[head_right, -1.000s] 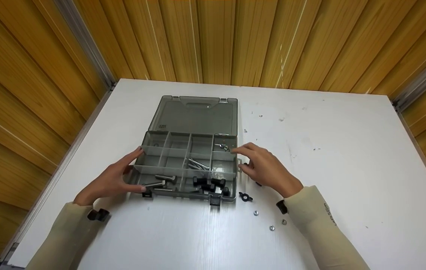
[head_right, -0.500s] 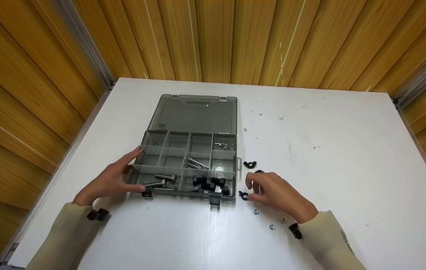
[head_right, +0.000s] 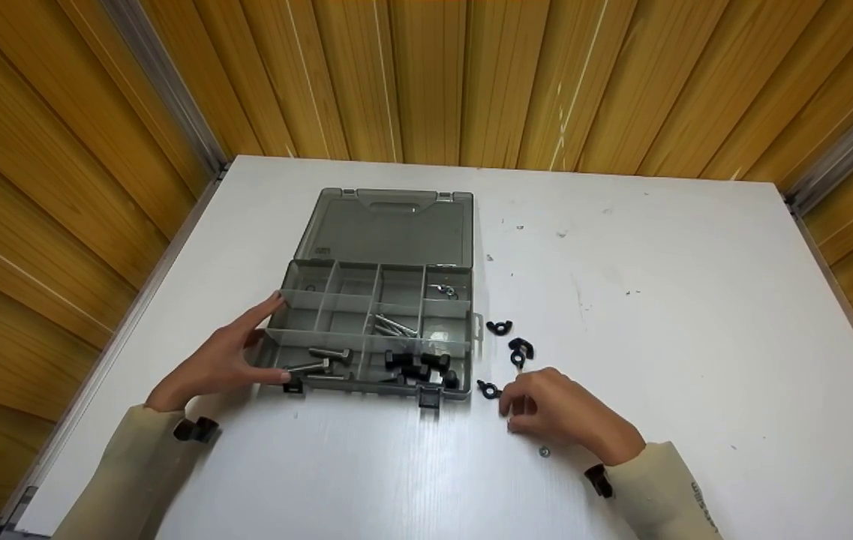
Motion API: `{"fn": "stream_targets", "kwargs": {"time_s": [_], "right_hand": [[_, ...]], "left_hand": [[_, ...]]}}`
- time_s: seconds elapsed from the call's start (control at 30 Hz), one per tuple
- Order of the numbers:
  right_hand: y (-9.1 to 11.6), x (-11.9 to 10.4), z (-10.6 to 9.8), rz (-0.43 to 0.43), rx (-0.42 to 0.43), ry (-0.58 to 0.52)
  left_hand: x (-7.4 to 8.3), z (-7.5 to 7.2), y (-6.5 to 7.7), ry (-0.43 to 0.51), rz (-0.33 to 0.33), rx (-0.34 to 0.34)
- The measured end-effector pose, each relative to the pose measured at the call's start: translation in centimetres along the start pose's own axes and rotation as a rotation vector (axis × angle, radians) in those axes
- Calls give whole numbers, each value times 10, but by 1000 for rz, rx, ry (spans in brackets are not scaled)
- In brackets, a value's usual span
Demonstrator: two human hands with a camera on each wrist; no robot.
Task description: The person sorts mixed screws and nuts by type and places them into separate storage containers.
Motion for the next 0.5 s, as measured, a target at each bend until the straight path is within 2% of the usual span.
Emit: {"fn": "stream_targets", "kwargs": {"time_s": [0.5], "right_hand": [[2,2,4,52,-6,26]], "left_hand": [[1,-1,1,12,8,-2]]}}
Point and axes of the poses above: each hand's wrist, its own y-axis away from the middle knuckle, its own z-axis out of the palm, x = y × z, the point moved 2 cm from there along -y, towards the middle knuckle, and after that the axes turned 4 degrees about z, right-handed, at the moved point
